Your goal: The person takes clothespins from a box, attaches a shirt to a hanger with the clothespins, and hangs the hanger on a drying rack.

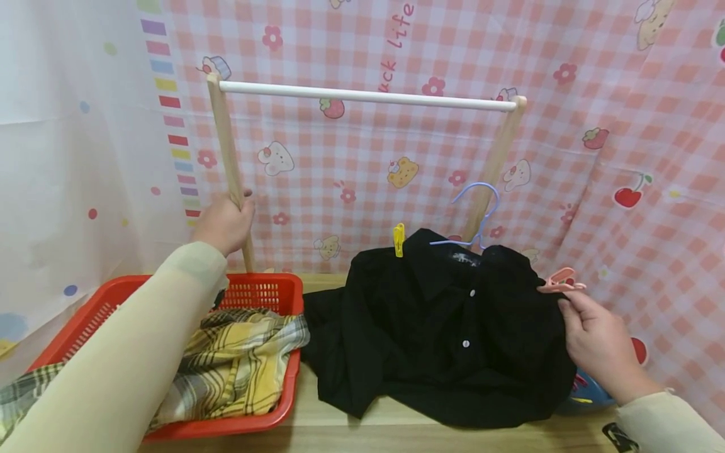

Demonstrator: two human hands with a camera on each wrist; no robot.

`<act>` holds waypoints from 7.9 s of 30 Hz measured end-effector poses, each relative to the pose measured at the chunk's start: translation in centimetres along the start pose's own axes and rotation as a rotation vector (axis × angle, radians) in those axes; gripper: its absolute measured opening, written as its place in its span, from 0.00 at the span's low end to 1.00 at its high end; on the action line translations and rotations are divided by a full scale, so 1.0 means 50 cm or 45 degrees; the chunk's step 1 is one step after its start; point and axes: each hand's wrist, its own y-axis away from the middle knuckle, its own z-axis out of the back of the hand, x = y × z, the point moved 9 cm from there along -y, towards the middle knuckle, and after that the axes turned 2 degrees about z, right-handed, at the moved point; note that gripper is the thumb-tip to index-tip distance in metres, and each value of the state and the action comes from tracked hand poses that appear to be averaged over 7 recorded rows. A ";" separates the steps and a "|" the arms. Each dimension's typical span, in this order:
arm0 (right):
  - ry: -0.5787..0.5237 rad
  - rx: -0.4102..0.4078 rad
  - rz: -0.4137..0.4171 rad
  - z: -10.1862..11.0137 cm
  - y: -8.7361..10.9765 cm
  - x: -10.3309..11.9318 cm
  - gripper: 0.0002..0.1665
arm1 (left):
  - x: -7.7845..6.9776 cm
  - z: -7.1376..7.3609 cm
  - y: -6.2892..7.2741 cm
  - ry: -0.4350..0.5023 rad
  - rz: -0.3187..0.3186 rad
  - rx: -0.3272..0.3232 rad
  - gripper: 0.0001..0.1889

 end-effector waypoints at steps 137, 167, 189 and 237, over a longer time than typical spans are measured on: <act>-0.481 -0.041 -0.154 -0.105 -0.276 0.333 0.18 | 0.000 -0.010 0.015 0.119 0.021 0.076 0.38; -0.452 -0.038 -0.095 -0.126 -0.281 0.360 0.17 | 0.010 -0.013 -0.001 0.032 0.017 0.087 0.27; -0.372 0.021 -0.033 -0.156 -0.280 0.393 0.16 | 0.006 -0.011 0.006 0.036 0.037 0.102 0.26; -0.329 0.226 0.086 -0.225 -0.303 0.506 0.16 | 0.003 -0.009 0.000 0.021 -0.023 0.092 0.25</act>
